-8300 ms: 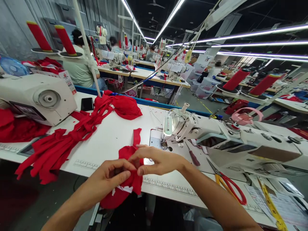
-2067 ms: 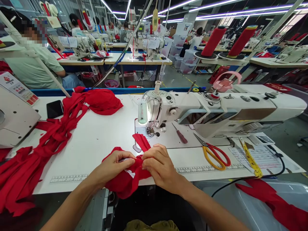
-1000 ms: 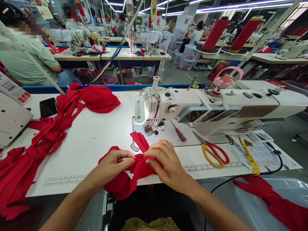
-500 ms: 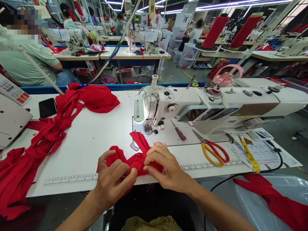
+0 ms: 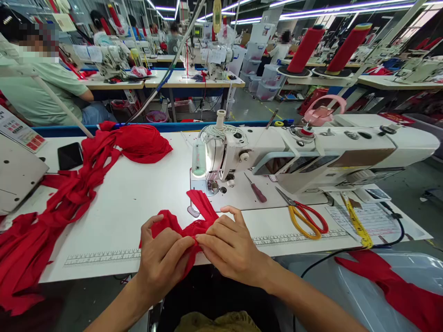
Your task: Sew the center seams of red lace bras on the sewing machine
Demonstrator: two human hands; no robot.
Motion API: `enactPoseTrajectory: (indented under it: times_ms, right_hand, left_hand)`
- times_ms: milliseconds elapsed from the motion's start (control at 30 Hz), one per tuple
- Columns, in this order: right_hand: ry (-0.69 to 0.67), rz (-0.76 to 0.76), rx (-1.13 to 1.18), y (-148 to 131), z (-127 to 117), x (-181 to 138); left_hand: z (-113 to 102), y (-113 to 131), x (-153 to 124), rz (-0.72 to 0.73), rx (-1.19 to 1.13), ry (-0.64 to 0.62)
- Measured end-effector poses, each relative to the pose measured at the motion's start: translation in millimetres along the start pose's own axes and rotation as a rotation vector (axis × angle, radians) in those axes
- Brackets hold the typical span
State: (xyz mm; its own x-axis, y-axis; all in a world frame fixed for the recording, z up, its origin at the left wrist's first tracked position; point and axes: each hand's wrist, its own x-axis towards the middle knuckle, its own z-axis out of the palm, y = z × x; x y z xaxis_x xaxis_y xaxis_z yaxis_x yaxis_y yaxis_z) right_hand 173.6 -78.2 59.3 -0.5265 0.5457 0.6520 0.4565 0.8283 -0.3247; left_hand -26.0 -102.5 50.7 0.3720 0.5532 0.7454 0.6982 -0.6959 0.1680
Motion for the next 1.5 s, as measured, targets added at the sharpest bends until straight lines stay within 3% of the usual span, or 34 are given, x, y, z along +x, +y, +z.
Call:
enactPoseTrajectory:
  times_ms: [100,300,367,533,667,767,933,1033,1133,1300,1500]
  right_hand:
    - [0.018,0.158,0.177,0.5,3.4,0.2]
    - [0.001,0.621,0.609,11.5,1.4,1.4]
    - [0.003,0.618,0.638,13.0,-1.6,0.9]
    - [-0.093,0.276,0.389,7.1,-5.3,1.2]
    - [-0.108,0.232,0.322,2.4,0.0,3.6]
    - [-0.063,0.313,0.38,1.7,4.0,5.4]
    - [-0.047,0.708,0.708,11.4,4.4,0.7]
    - [0.008,0.818,0.882,20.8,2.8,-6.1]
    - [0.05,0.746,0.86,23.0,-1.0,-8.2]
    - [-0.158,0.342,0.477,11.4,-7.4,0.0]
    - [-0.231,0.262,0.361,6.1,-4.8,6.4]
  left_hand:
    - [2.3,0.4,1.4,-0.007,-0.027,0.047]
    - [1.9,-1.1,-0.5,-0.027,-0.046,0.021]
    - [1.9,-1.5,-1.5,-0.019,-0.037,0.037]
    - [3.5,-0.7,-0.2,-0.002,-0.03,0.061]
    - [4.9,1.1,2.4,0.004,-0.03,0.059]
    - [5.5,2.5,3.2,-0.004,-0.038,0.059]
    - [4.8,2.1,2.4,-0.015,-0.044,0.063]
    - [4.5,0.3,1.2,-0.011,-0.031,0.072]
    - [4.8,-0.5,0.5,0.03,-0.005,0.091]
    - [6.0,0.2,0.7,0.07,0.002,0.066]
    - [6.4,0.1,0.9,0.081,0.008,0.061]
